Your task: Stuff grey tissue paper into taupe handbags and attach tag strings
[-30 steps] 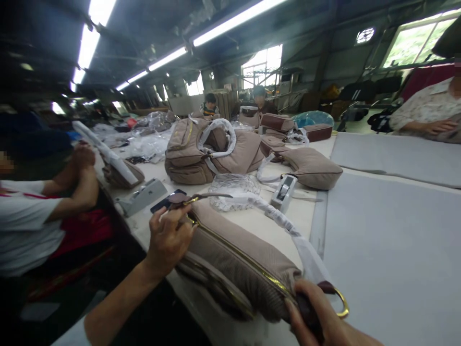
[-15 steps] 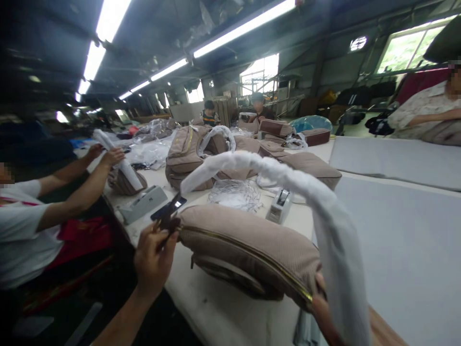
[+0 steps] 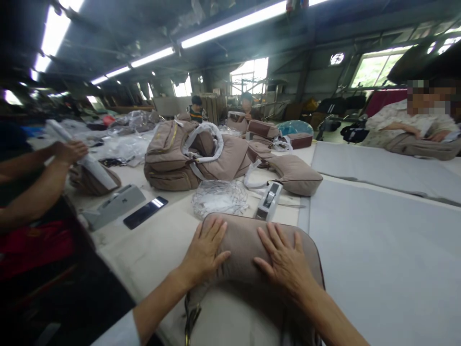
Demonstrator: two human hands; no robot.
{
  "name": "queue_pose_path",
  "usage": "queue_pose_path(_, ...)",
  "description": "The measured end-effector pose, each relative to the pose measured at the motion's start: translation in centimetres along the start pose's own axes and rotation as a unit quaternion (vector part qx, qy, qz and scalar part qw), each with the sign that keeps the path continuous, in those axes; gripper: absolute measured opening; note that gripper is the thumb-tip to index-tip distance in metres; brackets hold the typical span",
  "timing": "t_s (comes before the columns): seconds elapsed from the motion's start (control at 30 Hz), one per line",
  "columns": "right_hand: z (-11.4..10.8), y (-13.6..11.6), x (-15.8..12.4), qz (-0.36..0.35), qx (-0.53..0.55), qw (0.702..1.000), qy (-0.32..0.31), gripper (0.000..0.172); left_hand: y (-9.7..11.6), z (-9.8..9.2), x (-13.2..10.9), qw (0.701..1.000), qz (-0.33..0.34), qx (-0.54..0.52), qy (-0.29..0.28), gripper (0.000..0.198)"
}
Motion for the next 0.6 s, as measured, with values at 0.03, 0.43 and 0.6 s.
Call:
queue_pose_path(0.03,1.9,0.0,0.8,0.000,0.000,0.999,-0.047,0.059,0.1,1.1,0.7,1.000,-0.001,0.004,-0.029,0.066)
queue_pose_path(0.43,3.9,-2.3,1.2,-0.038,0.052,0.998,0.009,0.050,-0.8,3.2,0.2,0.990,-0.061,-0.124,-0.001,0.060)
queue_pose_path(0.6,4.3,3.4,-10.4,0.335,0.252,0.906,0.063,0.063,-4.6,5.8,-5.1,0.806,-0.369,-0.462,0.031,0.065)
Point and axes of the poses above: each hand's wrist, its own x-axis towards the middle knuckle, its own z-axis out of the palm, y = z × x, the point moved 4 cm from there along x, towards the middle knuckle, and after that the axes turned 5 degrees about z, right-handed, at the moved point
